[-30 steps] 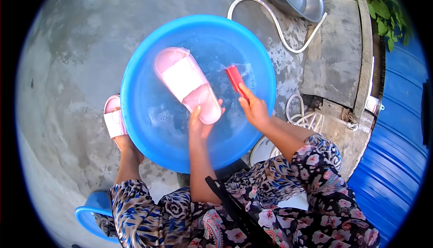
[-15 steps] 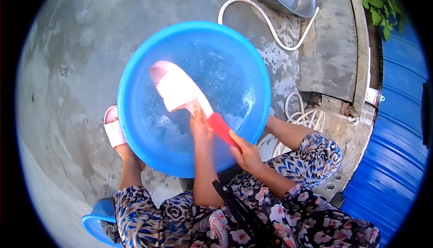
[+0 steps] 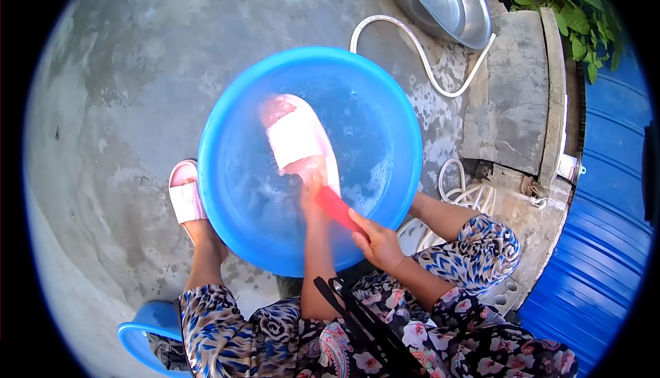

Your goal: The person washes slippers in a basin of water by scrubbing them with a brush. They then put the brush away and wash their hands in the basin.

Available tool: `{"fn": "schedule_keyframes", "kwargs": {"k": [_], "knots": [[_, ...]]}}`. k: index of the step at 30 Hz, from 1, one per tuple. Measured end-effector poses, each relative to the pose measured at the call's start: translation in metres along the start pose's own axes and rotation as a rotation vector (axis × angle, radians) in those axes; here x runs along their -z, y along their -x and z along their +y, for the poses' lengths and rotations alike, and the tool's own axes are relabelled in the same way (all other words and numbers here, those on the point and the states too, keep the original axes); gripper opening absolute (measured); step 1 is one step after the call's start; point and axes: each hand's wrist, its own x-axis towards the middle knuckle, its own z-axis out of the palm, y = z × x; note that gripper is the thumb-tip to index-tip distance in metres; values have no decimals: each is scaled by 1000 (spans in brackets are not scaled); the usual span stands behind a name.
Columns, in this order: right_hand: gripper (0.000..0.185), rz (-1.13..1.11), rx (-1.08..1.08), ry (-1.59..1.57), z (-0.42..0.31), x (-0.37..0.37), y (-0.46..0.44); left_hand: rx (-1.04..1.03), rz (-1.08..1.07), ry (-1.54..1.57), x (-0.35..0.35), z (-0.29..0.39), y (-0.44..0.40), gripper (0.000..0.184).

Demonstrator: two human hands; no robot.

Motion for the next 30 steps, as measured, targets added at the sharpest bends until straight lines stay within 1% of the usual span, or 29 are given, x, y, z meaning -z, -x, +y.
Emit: {"fn": "schedule_keyframes", "kwargs": {"k": [2,3,4,5,6,7,8,10,12,13,14,15,16,17,18,19,20,21,22,23,24,25,26,28,29,30], "knots": [[47,-25,-29,-22,-8,0,-21,8,-43,-281,16,-12,-12,37],[46,29,-65,-101,-7,-4,-32,77,-324,237,32,-9,-16,23],[44,79,-89,-177,-5,-8,-47,-43,-142,144,-11,24,19,26],[42,215,17,-228,4,-17,-62,-83,-125,141,-5,12,12,27],[42,214,33,-231,0,-18,-77,-124,-113,134,-5,13,7,29],[42,211,-30,-228,-2,-18,-84,-153,-79,72,-4,12,4,31],[41,195,-96,-217,-1,-14,-84,-143,-72,82,-1,6,7,31],[41,190,-92,-228,15,-17,-96,-213,-17,-125,5,5,2,30],[41,309,-7,-163,29,-22,-108,-246,3,-146,13,-9,-9,31],[46,211,-211,-461,33,-25,-115,-338,8,-300,22,-19,-14,33],[46,196,-212,-466,26,-24,-118,-386,15,-381,25,-14,-13,33],[50,179,-328,-604,21,-18,-122,-434,25,-461,29,-10,-14,34],[54,163,-447,-731,18,-10,-128,-413,-4,-486,30,-10,-14,41],[59,204,-512,-739,19,-10,-139,-379,-36,-515,33,-15,-9,48],[59,204,-525,-733,22,-7,-151,-345,-70,-548,36,-16,-5,56],[59,165,-502,-640,24,-4,-169,-375,-96,-532,42,-20,-13,54],[57,66,-540,-686,25,1,-183,-405,-122,-516,47,-24,-21,52],[55,-35,-580,-725,25,7,-197,-223,-105,-739,43,-12,-25,50],[55,-38,-576,-720,31,6,-199,-130,-88,-837,38,-4,-22,49],[52,-122,-568,-812,39,3,-201,-34,-80,-937,33,4,-20,48],[49,-211,-559,-900,37,3,-203,-182,-47,-1025,28,11,-15,45],[44,-130,-539,-922,33,-3,-198,-331,-10,-1117,24,19,-9,42],[44,-136,-541,-921,28,-9,-193,-328,-6,-1116,15,31,3,42],[42,92,-573,-811,21,-19,-184,-848,454,-1260,-9,52,28,34],[38,201,-550,-908,11,-26,-180,-1022,491,-1227,-13,59,31,27],[38,209,-548,-912,18,-37,-181,-1028,483,-1227,-14,59,29,27]]}}
